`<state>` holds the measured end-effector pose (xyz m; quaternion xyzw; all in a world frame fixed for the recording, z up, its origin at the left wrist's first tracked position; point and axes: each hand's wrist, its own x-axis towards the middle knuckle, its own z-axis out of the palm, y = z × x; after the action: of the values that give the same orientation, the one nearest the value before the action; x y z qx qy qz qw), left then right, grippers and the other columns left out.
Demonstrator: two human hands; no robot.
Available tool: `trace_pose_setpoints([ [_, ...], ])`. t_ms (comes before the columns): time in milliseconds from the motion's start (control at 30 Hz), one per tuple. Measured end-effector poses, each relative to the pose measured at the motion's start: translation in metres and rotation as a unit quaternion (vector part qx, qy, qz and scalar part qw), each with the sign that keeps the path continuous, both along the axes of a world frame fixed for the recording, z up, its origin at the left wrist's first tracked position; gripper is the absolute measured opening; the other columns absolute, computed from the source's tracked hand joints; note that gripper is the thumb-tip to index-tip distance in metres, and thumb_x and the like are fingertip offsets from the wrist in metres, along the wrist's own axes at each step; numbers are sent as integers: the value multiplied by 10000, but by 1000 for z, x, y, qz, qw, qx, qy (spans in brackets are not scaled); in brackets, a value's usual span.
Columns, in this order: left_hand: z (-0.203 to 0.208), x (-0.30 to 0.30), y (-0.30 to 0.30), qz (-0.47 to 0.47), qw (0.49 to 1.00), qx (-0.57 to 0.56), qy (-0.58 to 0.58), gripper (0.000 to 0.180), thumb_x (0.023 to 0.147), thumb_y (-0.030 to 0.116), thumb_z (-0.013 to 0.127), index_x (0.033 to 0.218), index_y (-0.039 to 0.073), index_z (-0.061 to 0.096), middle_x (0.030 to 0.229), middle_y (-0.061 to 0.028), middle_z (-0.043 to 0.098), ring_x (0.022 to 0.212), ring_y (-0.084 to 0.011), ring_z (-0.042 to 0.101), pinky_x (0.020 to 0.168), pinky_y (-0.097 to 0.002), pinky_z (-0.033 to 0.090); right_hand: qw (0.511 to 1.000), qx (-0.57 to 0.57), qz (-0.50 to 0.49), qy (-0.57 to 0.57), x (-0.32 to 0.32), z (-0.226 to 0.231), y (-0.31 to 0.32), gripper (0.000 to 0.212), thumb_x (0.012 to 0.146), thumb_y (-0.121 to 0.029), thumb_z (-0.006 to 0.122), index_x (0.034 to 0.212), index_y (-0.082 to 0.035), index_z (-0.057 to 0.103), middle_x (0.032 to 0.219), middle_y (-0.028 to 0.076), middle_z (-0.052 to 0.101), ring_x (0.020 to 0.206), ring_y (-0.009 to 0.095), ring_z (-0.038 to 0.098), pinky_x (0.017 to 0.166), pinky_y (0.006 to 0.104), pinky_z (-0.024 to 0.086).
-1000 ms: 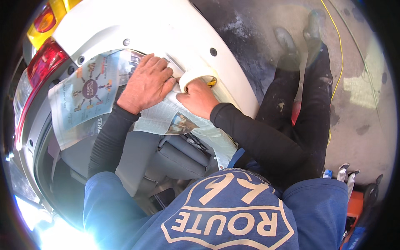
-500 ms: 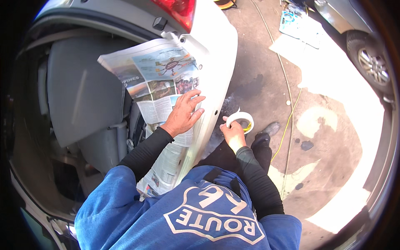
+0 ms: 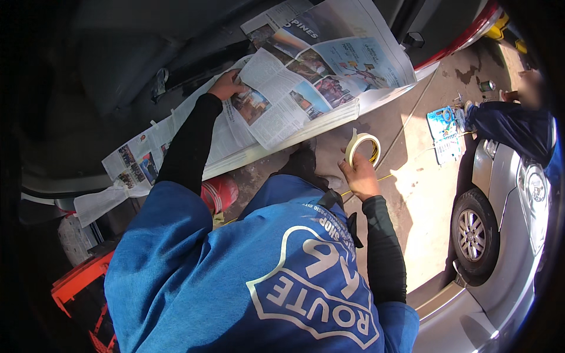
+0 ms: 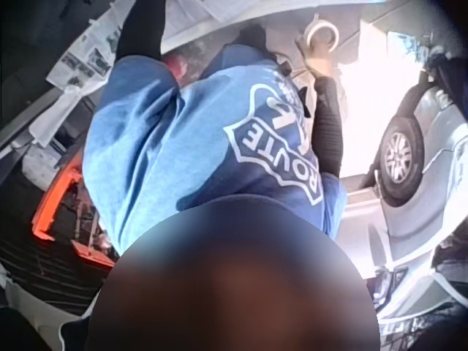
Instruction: The person applies masking tape to secure newspaper over a white car bumper, then uses a wet sanding block to smooth the surface and wipes it with a cloth.
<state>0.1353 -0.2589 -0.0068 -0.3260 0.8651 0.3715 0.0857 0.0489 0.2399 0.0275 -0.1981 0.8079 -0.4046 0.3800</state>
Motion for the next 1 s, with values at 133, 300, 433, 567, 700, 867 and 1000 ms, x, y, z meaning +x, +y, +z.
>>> trace_pose_setpoints([
  [133, -3, -34, -29, -35, 997, 40, -49, 533, 808, 208, 848, 1258, -31, 694, 1195, -171, 748, 1082, -277, 713, 991, -373, 502, 989, -2, 83, 120, -7, 0, -37, 417, 933, -175, 723, 1301, 1, 635, 1282, 215, 647, 1169, 448, 604, 1008, 492, 494],
  [300, -31, -64, -59, -53, 997, -2, 59, 394, 779, 192, 856, 1097, -14, 748, 1010, -169, 763, 892, -259, 723, 834, -394, 540, 938, 23, 186, 292, -14, -18, -86, 488, 884, -138, 751, 1346, -49, 622, 1460, 194, 545, 1244, 439, 546, 1022, 502, 486],
  [433, -65, -77, -74, -72, 995, -10, 74, 344, 761, 173, 869, 1025, -4, 737, 918, -135, 747, 829, -232, 705, 761, -383, 541, 915, 85, 200, 341, -37, -23, -121, 463, 910, -155, 722, 1353, -64, 620, 1499, 170, 529, 1264, 411, 544, 1007, 514, 490],
  [567, -87, -72, -66, -30, 993, -11, 114, 321, 767, 171, 874, 1010, 19, 730, 891, -115, 746, 808, -216, 704, 739, -372, 541, 907, 128, 221, 334, -57, -7, -155, 397, 934, -210, 710, 1282, -41, 620, 1342, 209, 634, 1162, 427, 616, 936, 521, 527],
  [700, -94, -60, -50, 13, 984, -58, 167, 305, 792, 198, 874, 1035, 72, 740, 915, -101, 732, 847, -222, 699, 758, -366, 542, 969, 53, 194, 142, -54, 15, -186, 377, 984, -328, 706, 1112, 8, 594, 982, 251, 700, 982, 447, 691, 830, 505, 544],
  [867, -63, -53, -26, 63, 942, -258, 205, 257, 861, 235, 818, 1062, 91, 747, 1076, -115, 708, 1077, -328, 647, 902, -442, 512, 964, -64, 131, -220, -47, 33, -193, 413, 1064, -405, 603, 1156, -2, 600, 871, 96, 606, 828, 192, 576, 781, 355, 492],
  [1000, -1, -21, 17, 216, 923, 160, 276, 310, 1027, 350, 674, 1131, 70, 757, 1043, -73, 693, 988, -189, 635, 879, -352, 500, 973, -49, 168, -150, -43, 36, -200, 350, 1082, -354, 574, 1128, -11, 626, 865, 67, 589, 803, 169, 530, 775, 329, 474],
])
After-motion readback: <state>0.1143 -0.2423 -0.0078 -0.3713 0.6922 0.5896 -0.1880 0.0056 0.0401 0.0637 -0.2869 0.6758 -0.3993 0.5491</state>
